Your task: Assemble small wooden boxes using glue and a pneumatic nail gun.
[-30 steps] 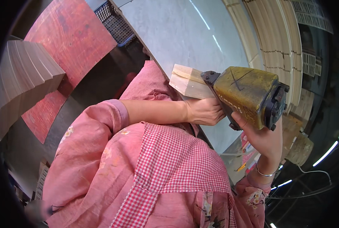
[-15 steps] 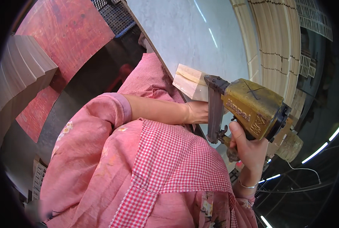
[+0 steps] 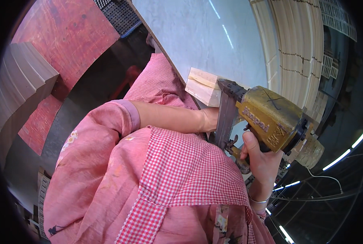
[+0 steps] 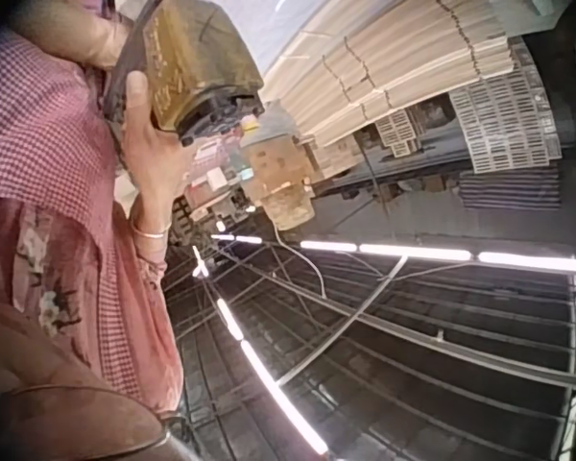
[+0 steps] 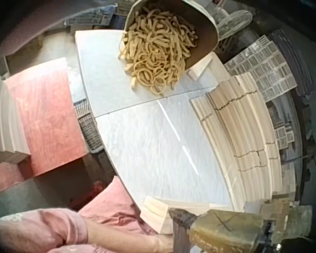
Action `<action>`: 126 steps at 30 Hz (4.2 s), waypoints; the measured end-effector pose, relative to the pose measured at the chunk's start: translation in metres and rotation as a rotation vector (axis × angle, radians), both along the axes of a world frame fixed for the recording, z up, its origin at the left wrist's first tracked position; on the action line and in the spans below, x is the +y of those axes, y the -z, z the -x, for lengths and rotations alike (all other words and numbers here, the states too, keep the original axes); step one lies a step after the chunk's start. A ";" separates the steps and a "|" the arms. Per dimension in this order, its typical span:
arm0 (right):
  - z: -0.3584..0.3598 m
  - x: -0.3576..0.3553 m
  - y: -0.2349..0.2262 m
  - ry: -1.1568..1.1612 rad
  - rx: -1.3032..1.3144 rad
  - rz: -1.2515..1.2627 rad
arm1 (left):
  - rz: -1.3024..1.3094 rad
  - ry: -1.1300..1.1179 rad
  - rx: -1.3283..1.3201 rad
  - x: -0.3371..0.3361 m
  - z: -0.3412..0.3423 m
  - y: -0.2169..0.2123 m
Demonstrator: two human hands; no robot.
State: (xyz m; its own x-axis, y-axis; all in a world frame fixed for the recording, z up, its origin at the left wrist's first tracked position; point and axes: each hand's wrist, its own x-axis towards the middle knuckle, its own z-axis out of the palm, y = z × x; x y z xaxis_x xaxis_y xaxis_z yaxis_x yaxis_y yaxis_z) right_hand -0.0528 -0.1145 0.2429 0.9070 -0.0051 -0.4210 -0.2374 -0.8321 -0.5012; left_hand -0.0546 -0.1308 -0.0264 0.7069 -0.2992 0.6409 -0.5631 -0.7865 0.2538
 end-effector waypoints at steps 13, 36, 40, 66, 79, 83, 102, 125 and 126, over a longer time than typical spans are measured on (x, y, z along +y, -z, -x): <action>-0.006 -0.004 0.004 -0.122 -0.071 0.042 | 0.022 -0.074 -0.055 0.002 -0.008 -0.005; -0.018 -0.363 0.086 0.034 -0.714 0.416 | -0.213 -0.216 0.221 0.058 -0.033 -0.132; 0.007 -0.468 0.158 0.263 -0.510 0.694 | -0.238 -0.125 0.211 0.051 -0.025 -0.122; -0.128 -0.214 0.191 0.445 -0.204 -0.278 | -0.442 -0.082 0.458 0.024 -0.093 -0.093; -0.148 -0.133 0.113 -0.011 -0.718 -0.510 | -0.368 0.006 0.524 0.026 -0.093 -0.087; -0.122 -0.102 0.157 -0.261 -0.510 -0.320 | -0.274 -0.029 0.488 0.046 -0.091 -0.083; -0.184 -0.214 0.159 -0.703 -0.436 0.076 | 0.225 -0.749 0.568 0.214 -0.059 -0.112; -0.030 0.004 0.120 -0.993 -0.407 -0.566 | 1.258 -1.217 -0.137 0.432 0.320 -0.302; -0.029 0.003 0.123 -0.987 -0.370 -0.550 | 1.274 -1.235 -0.123 0.446 0.324 -0.301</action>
